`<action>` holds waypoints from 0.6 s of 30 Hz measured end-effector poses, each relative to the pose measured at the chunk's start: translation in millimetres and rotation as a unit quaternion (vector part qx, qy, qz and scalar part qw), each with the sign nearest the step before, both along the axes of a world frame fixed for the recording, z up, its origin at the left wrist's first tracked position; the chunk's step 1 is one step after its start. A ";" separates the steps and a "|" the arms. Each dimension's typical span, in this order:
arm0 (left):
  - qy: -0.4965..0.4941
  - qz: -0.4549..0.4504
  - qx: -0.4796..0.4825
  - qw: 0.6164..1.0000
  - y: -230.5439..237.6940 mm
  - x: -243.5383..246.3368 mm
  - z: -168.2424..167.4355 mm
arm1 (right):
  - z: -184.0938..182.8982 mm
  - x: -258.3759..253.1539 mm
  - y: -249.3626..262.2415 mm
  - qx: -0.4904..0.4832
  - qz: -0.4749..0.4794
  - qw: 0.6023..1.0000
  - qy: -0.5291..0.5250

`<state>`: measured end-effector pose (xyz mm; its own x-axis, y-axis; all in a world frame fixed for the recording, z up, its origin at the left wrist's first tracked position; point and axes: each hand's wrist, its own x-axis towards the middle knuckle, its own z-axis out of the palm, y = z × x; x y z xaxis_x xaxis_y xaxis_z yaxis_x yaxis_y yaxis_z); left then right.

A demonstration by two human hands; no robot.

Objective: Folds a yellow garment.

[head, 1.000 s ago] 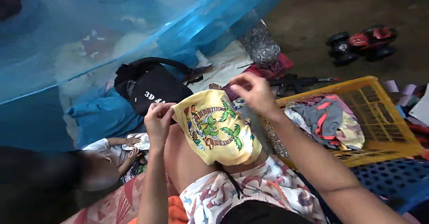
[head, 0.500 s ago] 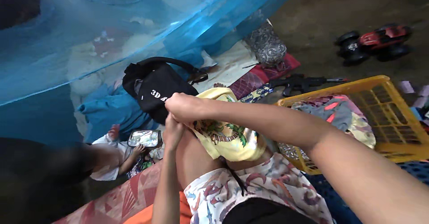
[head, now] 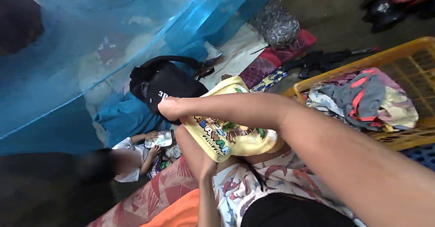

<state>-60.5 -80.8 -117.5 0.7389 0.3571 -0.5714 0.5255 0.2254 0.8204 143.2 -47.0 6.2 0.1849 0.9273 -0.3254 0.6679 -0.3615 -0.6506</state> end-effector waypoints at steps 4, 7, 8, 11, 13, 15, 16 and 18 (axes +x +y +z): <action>0.005 0.000 -0.014 1.000 -15.4 -26.0 -1.1 | -8.8 2.2 1.6 0.008 -0.014 1.000 0.010; -0.034 -0.031 -0.004 0.999 -19.4 -30.4 -0.1 | -10.8 1.1 2.9 0.012 -0.023 1.000 0.015; -0.039 -0.040 -0.003 0.998 -20.2 -29.7 -0.3 | -9.3 1.4 2.8 0.012 -0.024 1.000 0.015; -0.035 -0.050 -0.005 0.998 -25.8 -27.9 -3.0 | -5.4 4.0 0.8 0.020 -0.024 0.999 0.012; -0.028 -0.064 -0.001 0.998 -29.3 -27.1 -6.6 | -0.1 7.2 -2.2 0.021 -0.017 1.000 0.010; -0.008 -0.069 -0.013 0.997 -30.8 -23.6 -6.6 | 4.2 10.2 -5.0 0.026 -0.012 1.000 0.000; 0.009 -0.067 -0.025 0.997 -31.5 -19.9 -4.9 | 7.0 12.0 -6.5 0.029 -0.012 0.999 -0.005; 0.029 -0.038 -0.057 0.997 -31.4 -14.9 -3.5 | 18.0 17.2 -11.8 0.029 -0.015 0.999 -0.015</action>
